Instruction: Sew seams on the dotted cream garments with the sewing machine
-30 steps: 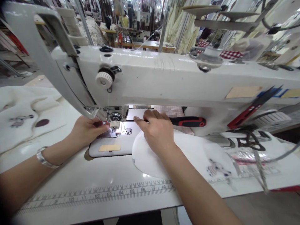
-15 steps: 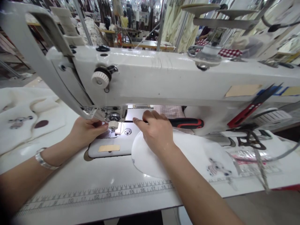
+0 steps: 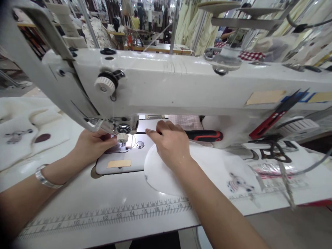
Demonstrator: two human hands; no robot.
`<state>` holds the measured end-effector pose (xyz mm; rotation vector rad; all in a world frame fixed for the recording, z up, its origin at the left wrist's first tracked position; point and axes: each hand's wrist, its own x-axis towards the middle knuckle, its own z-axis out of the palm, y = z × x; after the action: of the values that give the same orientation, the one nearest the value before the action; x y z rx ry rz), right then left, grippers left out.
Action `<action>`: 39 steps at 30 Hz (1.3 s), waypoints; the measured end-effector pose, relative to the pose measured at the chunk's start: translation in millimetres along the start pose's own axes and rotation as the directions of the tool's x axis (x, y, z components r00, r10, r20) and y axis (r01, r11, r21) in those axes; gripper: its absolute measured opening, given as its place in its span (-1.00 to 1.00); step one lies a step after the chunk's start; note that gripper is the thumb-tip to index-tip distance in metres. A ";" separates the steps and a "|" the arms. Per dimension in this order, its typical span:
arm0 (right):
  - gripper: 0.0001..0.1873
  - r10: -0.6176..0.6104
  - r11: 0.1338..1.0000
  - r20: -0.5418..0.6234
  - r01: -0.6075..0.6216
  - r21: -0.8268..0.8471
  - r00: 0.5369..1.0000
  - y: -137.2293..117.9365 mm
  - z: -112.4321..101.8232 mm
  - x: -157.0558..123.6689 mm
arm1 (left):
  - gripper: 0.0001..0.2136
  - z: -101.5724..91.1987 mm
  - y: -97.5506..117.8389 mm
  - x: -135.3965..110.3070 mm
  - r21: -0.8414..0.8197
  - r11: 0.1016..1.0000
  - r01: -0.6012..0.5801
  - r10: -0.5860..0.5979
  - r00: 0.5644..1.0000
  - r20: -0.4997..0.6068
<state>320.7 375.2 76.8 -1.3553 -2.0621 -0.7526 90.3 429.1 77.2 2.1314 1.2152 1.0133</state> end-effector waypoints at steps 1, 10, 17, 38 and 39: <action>-0.67 0.000 1.000 -0.002 0.000 0.002 1.000 0.2 0.1 -0.2 | -0.89 0.1 0.0 -0.1 0.008 1.000 -0.002 0.002 1.000 -0.004; -0.64 0.000 1.000 0.026 -0.001 0.018 1.000 1.2 0.6 -0.9 | -0.91 1.2 -1.9 -0.5 0.007 1.000 -0.006 0.006 1.000 -0.011; -0.68 0.006 1.000 0.034 -0.006 0.019 0.999 0.5 1.4 -0.9 | -0.85 1.1 -1.5 -0.9 0.010 1.000 0.007 -0.007 1.000 -0.020; -0.78 0.088 0.994 0.410 -0.108 0.026 0.908 -8.4 -12.9 7.3 | -0.85 1.2 -3.0 -1.0 0.013 1.000 -0.002 0.002 1.000 -0.010; -0.78 0.086 0.994 0.403 -0.104 0.024 0.911 -9.1 -13.1 7.3 | -0.87 1.3 -3.3 -1.0 0.011 1.000 0.002 -0.002 1.000 -0.006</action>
<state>311.7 367.4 89.6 -1.6831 -2.2820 -0.4041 89.3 429.8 73.7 2.1366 1.2282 1.0147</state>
